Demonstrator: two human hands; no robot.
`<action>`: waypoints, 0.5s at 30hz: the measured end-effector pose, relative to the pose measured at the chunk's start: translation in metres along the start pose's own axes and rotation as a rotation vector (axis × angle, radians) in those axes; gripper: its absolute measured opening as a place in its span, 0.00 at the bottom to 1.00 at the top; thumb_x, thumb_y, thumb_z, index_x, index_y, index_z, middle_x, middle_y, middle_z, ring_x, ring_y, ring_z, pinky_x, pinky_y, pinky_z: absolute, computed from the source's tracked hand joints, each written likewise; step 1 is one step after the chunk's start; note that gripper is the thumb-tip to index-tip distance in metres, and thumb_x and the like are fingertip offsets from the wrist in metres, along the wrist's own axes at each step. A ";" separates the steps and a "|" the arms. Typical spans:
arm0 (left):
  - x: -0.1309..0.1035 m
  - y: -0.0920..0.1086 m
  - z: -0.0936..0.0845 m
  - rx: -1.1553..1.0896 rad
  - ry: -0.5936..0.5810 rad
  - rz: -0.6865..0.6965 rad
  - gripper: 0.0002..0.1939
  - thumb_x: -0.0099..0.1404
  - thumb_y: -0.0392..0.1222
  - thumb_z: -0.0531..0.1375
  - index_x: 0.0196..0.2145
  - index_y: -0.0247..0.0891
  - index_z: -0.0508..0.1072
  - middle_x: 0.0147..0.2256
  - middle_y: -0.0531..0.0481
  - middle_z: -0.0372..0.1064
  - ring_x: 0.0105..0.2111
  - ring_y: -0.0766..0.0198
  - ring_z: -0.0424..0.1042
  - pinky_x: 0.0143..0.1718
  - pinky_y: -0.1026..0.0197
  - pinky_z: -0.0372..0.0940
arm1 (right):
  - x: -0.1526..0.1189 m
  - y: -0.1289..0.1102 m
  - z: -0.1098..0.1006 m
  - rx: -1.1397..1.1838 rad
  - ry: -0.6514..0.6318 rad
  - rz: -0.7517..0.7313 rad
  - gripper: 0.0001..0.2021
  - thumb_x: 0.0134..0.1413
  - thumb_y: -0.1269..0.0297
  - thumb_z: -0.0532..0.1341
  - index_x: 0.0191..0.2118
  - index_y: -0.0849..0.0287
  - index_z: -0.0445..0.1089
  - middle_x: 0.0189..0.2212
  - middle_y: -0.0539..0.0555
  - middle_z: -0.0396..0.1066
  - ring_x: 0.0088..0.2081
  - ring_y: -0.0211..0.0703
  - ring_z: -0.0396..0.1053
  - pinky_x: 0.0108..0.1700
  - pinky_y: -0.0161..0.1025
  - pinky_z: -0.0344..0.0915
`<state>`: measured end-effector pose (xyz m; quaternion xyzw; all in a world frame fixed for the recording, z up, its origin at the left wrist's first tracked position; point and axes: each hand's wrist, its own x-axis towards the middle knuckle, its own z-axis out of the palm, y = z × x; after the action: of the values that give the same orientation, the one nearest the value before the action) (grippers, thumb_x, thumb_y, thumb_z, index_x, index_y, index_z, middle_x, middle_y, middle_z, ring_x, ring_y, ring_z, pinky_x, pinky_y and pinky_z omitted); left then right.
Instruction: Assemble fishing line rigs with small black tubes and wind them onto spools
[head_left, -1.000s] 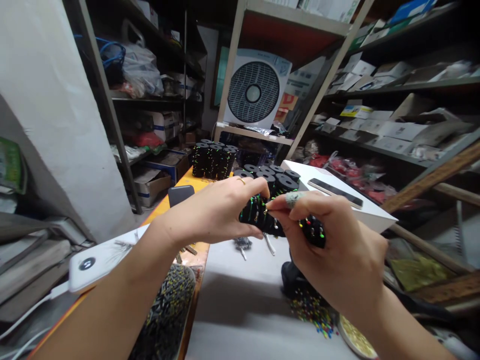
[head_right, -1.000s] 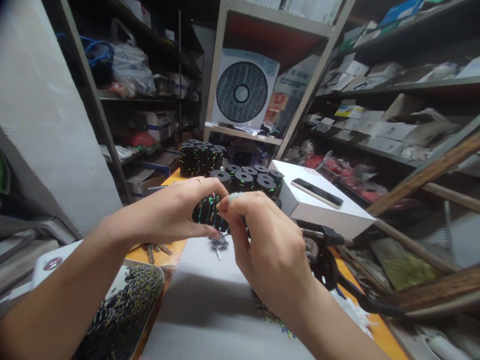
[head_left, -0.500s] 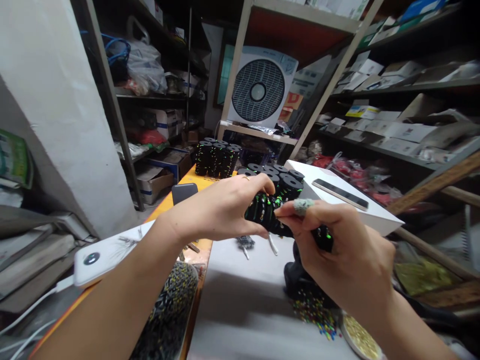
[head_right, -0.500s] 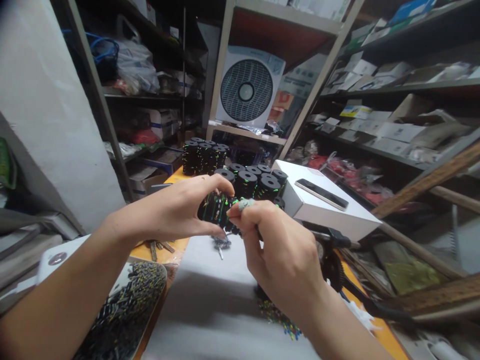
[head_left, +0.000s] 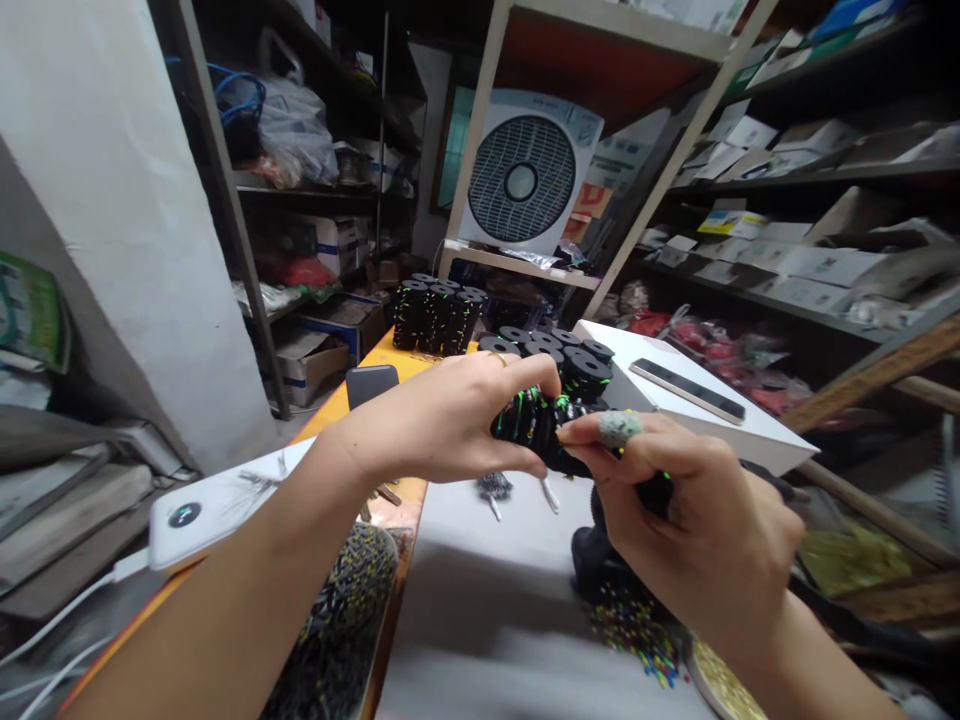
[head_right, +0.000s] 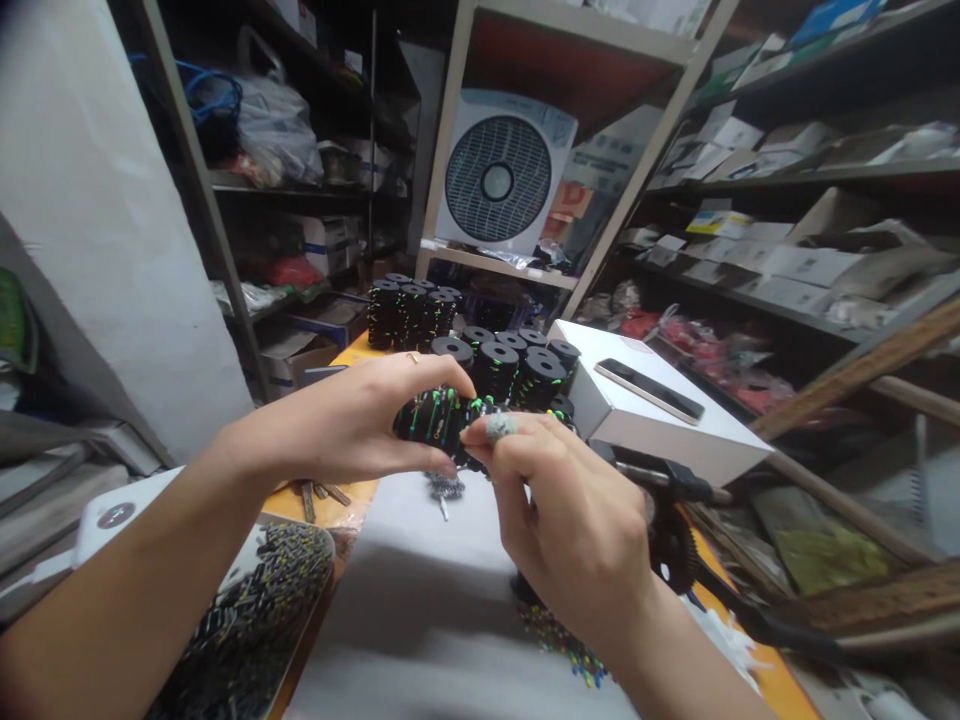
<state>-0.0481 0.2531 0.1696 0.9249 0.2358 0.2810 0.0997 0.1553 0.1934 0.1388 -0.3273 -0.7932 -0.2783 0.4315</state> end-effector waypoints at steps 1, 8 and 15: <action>0.000 0.000 0.000 -0.015 0.003 -0.005 0.23 0.59 0.45 0.66 0.49 0.39 0.66 0.43 0.48 0.72 0.43 0.56 0.70 0.40 0.59 0.62 | 0.000 0.000 0.000 0.000 -0.005 -0.002 0.13 0.53 0.80 0.63 0.33 0.56 0.61 0.34 0.47 0.77 0.35 0.34 0.76 0.36 0.28 0.69; 0.000 0.000 -0.001 -0.074 -0.003 -0.044 0.22 0.59 0.44 0.67 0.49 0.38 0.67 0.43 0.48 0.72 0.42 0.58 0.70 0.40 0.60 0.62 | 0.004 -0.001 0.001 0.013 -0.026 -0.023 0.14 0.53 0.82 0.62 0.33 0.56 0.60 0.34 0.48 0.77 0.35 0.34 0.75 0.38 0.28 0.70; 0.001 -0.001 0.000 -0.062 0.005 -0.033 0.21 0.59 0.43 0.65 0.48 0.37 0.67 0.41 0.48 0.72 0.40 0.58 0.70 0.38 0.59 0.62 | 0.003 0.001 -0.001 -0.018 -0.095 -0.186 0.12 0.53 0.85 0.60 0.35 0.59 0.64 0.36 0.55 0.76 0.41 0.42 0.75 0.46 0.36 0.72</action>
<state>-0.0481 0.2547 0.1695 0.9168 0.2422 0.2886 0.1323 0.1557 0.1940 0.1419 -0.2688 -0.8374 -0.3084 0.3625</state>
